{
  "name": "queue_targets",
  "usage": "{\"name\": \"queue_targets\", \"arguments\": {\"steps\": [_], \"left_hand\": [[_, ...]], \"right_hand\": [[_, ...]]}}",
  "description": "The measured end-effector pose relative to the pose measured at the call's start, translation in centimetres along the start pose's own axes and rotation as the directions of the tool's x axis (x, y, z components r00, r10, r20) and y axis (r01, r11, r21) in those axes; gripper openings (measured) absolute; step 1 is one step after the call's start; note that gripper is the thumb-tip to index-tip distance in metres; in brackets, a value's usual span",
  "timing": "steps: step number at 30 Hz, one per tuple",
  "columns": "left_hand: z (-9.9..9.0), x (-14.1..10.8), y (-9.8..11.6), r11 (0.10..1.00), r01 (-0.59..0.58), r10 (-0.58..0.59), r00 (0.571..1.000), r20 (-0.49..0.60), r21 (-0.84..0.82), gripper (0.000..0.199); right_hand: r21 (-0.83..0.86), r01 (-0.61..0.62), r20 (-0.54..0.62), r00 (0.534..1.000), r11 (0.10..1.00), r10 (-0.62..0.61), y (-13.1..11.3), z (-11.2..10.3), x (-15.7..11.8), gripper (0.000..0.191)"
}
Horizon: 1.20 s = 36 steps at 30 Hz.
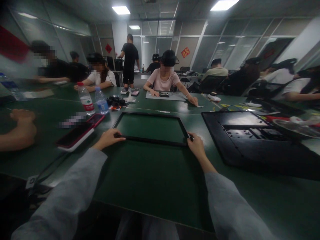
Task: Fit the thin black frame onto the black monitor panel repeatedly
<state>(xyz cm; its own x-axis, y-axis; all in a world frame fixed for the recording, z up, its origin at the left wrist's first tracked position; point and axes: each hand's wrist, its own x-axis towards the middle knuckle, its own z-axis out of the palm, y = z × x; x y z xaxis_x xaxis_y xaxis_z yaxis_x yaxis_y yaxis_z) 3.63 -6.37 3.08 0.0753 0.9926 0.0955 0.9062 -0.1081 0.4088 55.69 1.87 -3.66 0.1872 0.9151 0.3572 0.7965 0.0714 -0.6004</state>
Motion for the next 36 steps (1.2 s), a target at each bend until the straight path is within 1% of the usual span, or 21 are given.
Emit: {"name": "queue_targets", "arguments": {"steps": [3, 9, 16, 25, 30, 36], "left_hand": [[0.1, 0.1, 0.0, 1.000, 0.021, -0.021, 1.000, 0.000, -0.008, 0.049], [0.5, 0.5, -0.4, 0.999, 0.017, -0.016, 1.000, 0.024, -0.050, 0.052], [0.8, 0.8, -1.0, 0.997, 0.014, -0.011, 0.999, 0.036, -0.074, 0.056], [0.3, 0.4, -0.4, 0.998, 0.030, -0.029, 0.999, 0.028, -0.050, 0.056], [-0.1, 0.2, 0.0, 0.998, 0.022, -0.019, 0.999, 0.047, -0.052, 0.056], [0.3, 0.4, -0.5, 0.999, 0.018, -0.016, 0.999, 0.039, -0.048, 0.057]], "right_hand": [[0.003, -0.005, 0.005, 1.000, 1.000, 0.005, 0.0, -0.1, -0.1, 0.051], [0.039, 0.008, -0.012, 1.000, 0.999, -0.008, 0.3, 0.0, 0.0, 0.050], [-0.027, 0.001, -0.002, 1.000, 1.000, -0.001, 0.4, 0.0, 0.0, 0.050], [-0.050, 0.011, 0.026, 1.000, 0.999, -0.010, 0.0, -0.1, 0.0, 0.052], [-0.068, 0.009, 0.034, 0.999, 0.998, -0.007, 0.1, 0.0, 0.1, 0.051], [-0.086, 0.026, 0.034, 0.999, 0.996, -0.023, 0.5, 0.3, 0.2, 0.051]]}}
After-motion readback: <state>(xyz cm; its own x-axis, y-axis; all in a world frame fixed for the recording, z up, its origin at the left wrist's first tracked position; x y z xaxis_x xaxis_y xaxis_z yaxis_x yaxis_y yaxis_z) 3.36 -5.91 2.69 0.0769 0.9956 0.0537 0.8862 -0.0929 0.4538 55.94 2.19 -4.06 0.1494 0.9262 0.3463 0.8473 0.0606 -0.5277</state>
